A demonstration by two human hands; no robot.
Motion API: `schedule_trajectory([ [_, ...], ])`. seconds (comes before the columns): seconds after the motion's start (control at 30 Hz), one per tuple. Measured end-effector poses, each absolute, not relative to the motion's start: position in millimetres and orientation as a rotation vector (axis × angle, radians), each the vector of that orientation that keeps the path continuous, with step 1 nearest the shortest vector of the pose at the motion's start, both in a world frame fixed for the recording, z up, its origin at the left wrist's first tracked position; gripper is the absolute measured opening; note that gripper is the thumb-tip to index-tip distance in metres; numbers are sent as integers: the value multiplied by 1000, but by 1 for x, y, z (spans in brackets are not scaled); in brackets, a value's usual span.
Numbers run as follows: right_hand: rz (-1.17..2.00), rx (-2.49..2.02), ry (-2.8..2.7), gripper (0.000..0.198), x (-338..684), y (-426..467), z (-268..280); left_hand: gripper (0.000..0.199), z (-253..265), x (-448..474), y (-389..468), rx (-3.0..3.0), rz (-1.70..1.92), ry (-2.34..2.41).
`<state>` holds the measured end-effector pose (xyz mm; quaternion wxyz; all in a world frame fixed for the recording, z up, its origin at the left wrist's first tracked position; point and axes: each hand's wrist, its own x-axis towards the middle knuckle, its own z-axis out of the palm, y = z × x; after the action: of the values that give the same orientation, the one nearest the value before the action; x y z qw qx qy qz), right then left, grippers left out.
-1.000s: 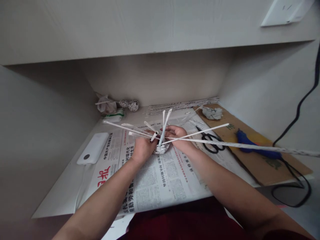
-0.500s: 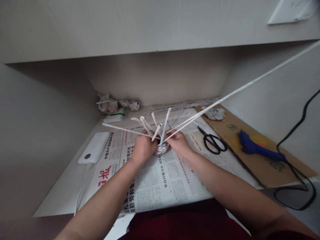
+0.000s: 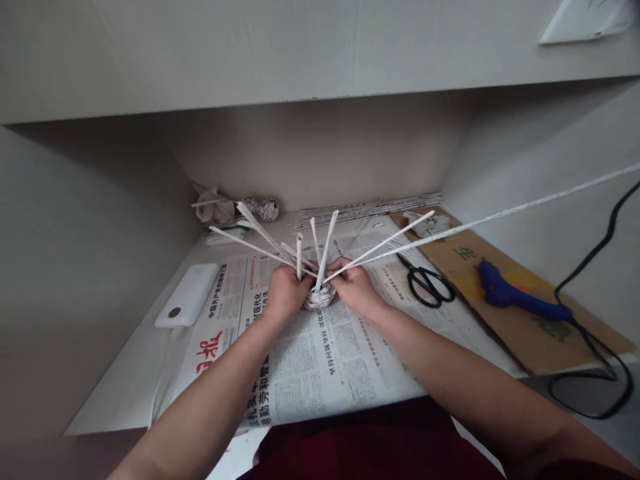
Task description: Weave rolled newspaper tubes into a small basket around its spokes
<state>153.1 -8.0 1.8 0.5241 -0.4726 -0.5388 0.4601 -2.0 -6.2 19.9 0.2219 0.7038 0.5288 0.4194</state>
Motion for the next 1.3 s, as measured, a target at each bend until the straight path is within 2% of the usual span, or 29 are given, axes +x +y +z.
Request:
schedule_trajectory([
  [0.67,1262,-1170,-1010,9,151,0,-7,23,18,0,-4,1919,1152,1476],
  [1.07,1608,-951,-871,23,155,6,6,25,15,0,-5,2034,1160,1409],
  [1.3,1431,-1045,-875,26,155,2,6,23,15,-1,-4,2012,1126,1431],
])
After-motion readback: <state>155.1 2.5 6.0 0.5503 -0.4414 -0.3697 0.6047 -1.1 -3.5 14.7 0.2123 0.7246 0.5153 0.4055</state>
